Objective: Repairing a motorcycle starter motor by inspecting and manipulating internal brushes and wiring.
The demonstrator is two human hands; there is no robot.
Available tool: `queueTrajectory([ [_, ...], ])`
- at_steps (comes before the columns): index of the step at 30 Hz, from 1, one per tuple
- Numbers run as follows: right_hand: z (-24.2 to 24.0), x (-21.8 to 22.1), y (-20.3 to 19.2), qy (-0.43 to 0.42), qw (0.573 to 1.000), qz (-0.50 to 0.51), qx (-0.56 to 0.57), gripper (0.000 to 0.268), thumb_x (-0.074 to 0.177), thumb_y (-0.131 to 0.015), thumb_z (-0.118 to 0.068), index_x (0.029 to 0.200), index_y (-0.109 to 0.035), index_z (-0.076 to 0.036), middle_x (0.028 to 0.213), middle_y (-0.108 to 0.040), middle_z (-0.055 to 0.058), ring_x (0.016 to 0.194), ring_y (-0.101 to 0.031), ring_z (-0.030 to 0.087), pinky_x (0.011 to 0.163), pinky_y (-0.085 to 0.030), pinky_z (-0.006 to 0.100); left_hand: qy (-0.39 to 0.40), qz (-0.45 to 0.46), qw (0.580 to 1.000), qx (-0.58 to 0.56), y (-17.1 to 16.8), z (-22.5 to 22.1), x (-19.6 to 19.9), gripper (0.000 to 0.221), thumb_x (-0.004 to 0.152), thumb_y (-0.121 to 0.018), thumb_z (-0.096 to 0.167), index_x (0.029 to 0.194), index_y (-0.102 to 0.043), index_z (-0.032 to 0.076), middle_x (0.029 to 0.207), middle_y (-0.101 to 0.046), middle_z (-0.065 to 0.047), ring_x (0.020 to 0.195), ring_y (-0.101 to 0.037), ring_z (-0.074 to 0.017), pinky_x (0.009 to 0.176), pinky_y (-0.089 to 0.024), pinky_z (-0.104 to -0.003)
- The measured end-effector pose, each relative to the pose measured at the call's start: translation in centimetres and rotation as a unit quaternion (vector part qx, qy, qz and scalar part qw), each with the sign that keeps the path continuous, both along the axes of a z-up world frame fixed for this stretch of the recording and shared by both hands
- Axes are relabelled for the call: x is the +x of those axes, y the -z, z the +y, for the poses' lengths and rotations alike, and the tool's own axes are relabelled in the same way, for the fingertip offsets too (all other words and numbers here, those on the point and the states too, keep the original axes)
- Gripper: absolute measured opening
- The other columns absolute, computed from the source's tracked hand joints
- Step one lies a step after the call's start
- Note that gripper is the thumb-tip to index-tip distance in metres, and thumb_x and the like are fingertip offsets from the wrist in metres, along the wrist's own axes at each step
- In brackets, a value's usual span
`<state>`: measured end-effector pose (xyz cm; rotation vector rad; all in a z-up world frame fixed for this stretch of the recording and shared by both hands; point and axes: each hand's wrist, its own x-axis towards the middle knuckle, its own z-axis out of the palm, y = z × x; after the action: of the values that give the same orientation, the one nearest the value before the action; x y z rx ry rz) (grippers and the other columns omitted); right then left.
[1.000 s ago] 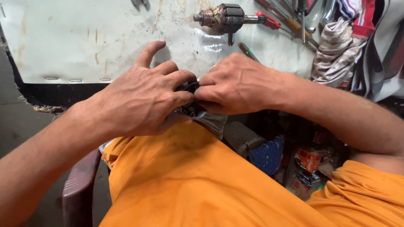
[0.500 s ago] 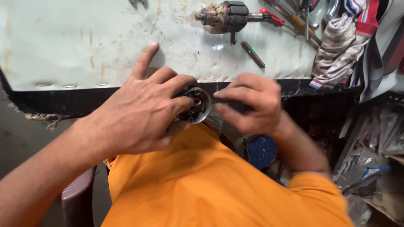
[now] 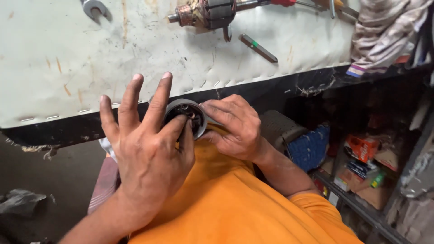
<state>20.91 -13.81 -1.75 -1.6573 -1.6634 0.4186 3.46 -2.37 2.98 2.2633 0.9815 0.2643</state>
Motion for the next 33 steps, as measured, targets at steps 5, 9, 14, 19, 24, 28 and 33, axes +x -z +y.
queueTrajectory([
  [5, 0.1, 0.0, 0.3, -0.001, 1.0, 0.005, 0.025, 0.049, 0.088, -0.088, -0.029, 0.121, -0.067, 0.0, 0.113, -0.072, 0.013, 0.092, -0.069, 0.029, 0.081, -0.057, 0.039, -0.052, 0.0, 0.998, -0.04, 0.2, -0.4, 0.2, 0.009, 0.081, -0.081, 0.02, 0.089, -0.082, 0.015, 0.154, -0.056, -0.01, 0.149, -0.036, -0.0435, 0.118, -0.017, -0.073],
  [9, 0.2, -0.1, 0.5, -0.002, 0.999, 0.013, 0.052, 0.05, 0.086, -0.09, -0.027, 0.121, -0.067, -0.001, 0.111, -0.072, 0.013, 0.091, -0.069, 0.029, 0.08, -0.056, 0.039, -0.036, -0.017, 0.998, -0.047, 0.3, -0.1, -0.1, 0.014, 0.076, -0.081, 0.017, 0.089, -0.084, 0.016, 0.149, -0.059, -0.008, 0.147, -0.037, -0.0409, 0.119, -0.015, -0.073],
  [14, 0.1, 0.6, 0.9, -0.006, 0.998, 0.024, 0.057, 0.048, 0.084, -0.089, -0.026, 0.118, -0.068, 0.0, 0.111, -0.072, 0.013, 0.09, -0.069, 0.029, 0.079, -0.055, 0.04, -0.015, -0.036, 0.998, -0.057, 0.8, 0.5, 0.1, 0.012, 0.075, -0.079, 0.014, 0.086, -0.084, 0.016, 0.143, -0.064, -0.005, 0.147, -0.038, -0.0391, 0.119, -0.013, -0.071],
  [19, -0.2, 1.1, 1.0, -0.012, 0.999, 0.038, 0.036, 0.045, 0.085, -0.088, -0.022, 0.118, -0.068, 0.001, 0.113, -0.073, 0.013, 0.092, -0.069, 0.029, 0.08, -0.054, 0.04, -0.006, -0.039, 0.998, -0.056, 0.8, 0.1, 0.5, 0.008, 0.079, -0.077, 0.012, 0.085, -0.081, 0.011, 0.142, -0.064, -0.004, 0.149, -0.039, -0.0377, 0.121, -0.014, -0.067],
  [24, -0.1, 0.8, 0.9, -0.016, 0.998, 0.028, 0.045, 0.048, 0.082, -0.09, -0.023, 0.118, -0.068, 0.001, 0.112, -0.072, 0.013, 0.09, -0.068, 0.029, 0.077, -0.052, 0.04, -0.014, -0.008, 1.0, -0.003, 0.0, -1.0, 0.8, 0.005, 0.084, -0.075, 0.009, 0.088, -0.077, 0.005, 0.142, -0.066, -0.003, 0.15, -0.038, -0.0354, 0.121, -0.017, -0.066],
  [28, -0.1, 0.4, 0.9, -0.014, 0.999, 0.012, 0.045, 0.047, 0.081, -0.091, -0.022, 0.116, -0.068, 0.0, 0.11, -0.072, 0.012, 0.089, -0.068, 0.029, 0.077, -0.052, 0.04, 0.004, 0.055, 0.995, 0.08, -0.6, -1.7, 1.0, 0.005, 0.089, -0.076, 0.009, 0.087, -0.075, 0.004, 0.145, -0.066, -0.005, 0.15, -0.036, -0.0361, 0.117, -0.015, -0.067],
  [33, 0.1, 0.1, 0.8, 0.008, 0.998, 0.016, 0.06, 0.049, 0.08, -0.094, -0.023, 0.115, -0.068, -0.001, 0.108, -0.072, 0.011, 0.09, -0.069, 0.027, 0.078, -0.055, 0.038, 0.013, -0.023, 1.0, -0.007, 0.2, -1.1, 0.6, 0.005, 0.082, -0.072, 0.006, 0.083, -0.076, 0.007, 0.147, -0.062, -0.006, 0.15, -0.034, -0.0377, 0.118, -0.018, -0.067],
])
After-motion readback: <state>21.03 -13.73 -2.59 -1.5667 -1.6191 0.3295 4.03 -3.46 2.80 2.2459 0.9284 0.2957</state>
